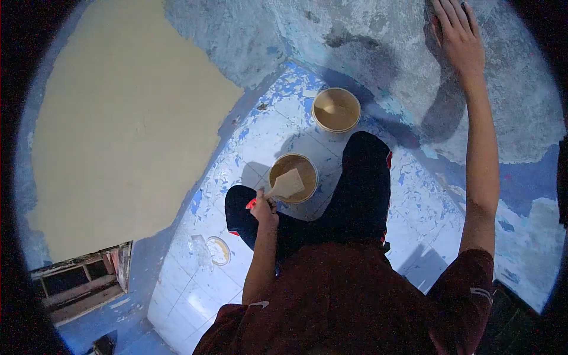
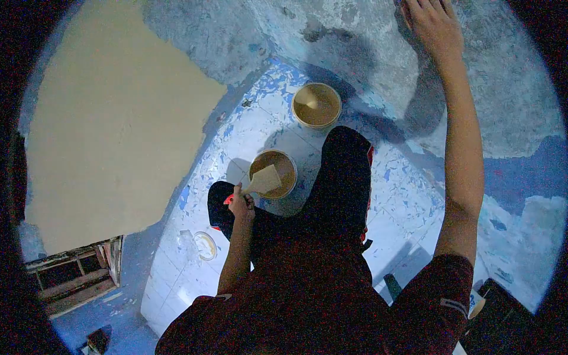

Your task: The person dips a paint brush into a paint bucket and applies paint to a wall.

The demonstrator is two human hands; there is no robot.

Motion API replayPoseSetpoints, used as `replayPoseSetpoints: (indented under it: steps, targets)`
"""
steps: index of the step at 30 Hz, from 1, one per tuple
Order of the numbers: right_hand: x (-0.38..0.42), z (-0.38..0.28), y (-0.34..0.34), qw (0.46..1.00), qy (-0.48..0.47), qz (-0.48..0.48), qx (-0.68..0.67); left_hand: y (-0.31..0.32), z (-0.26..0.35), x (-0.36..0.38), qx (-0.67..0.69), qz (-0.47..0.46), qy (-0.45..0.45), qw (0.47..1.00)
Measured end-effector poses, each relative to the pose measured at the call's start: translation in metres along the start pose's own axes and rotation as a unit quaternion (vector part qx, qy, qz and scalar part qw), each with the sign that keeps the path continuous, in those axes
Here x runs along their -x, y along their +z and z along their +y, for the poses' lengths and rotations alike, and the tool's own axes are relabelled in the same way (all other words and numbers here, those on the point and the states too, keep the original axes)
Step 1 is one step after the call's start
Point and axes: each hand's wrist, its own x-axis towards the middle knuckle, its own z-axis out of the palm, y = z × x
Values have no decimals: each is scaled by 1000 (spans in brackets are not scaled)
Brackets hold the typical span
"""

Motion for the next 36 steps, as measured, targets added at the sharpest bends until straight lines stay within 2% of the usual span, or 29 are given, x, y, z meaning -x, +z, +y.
replayPoseSetpoints:
  steps: [2,6,9,11,12,14,18,23,24,25,26,28,30,32,36]
  targets:
    - [-1,-1,-4,1000,5,-10,-5,13,6,9,-46,51,39,997]
    - [-1,-3,-3,999,30,-25,-31,34,24,29,-100,91,101,986]
    - [-7,-2,-9,999,-14,32,35,39,29,32,-142,105,136,975]
    - [2,3,13,999,-6,42,28,35,32,26,-153,24,137,978]
    - [6,8,25,999,3,49,24,36,33,24,-149,27,141,978]
    - [5,7,24,999,6,43,19,36,39,23,-194,-30,143,970]
    - [8,9,28,999,17,25,31,42,54,27,-216,-33,163,962]
    - [8,12,29,1000,8,19,19,22,38,4,-257,-27,209,943]
    - [7,13,31,1000,3,23,14,16,36,-3,-307,-19,191,932]
    - [6,14,31,999,8,36,19,13,33,-4,-272,-37,242,931]
    - [6,15,31,1000,3,24,16,27,45,22,-234,-34,168,957]
    - [7,13,26,1000,8,-6,3,16,28,6,-221,-29,217,950]
    - [4,11,24,1000,11,-3,16,13,25,4,-242,-26,227,943]
    - [5,10,19,999,11,-13,29,27,41,29,-244,0,220,944]
    - [1,6,11,999,32,-20,18,29,39,13,-266,-10,195,944]
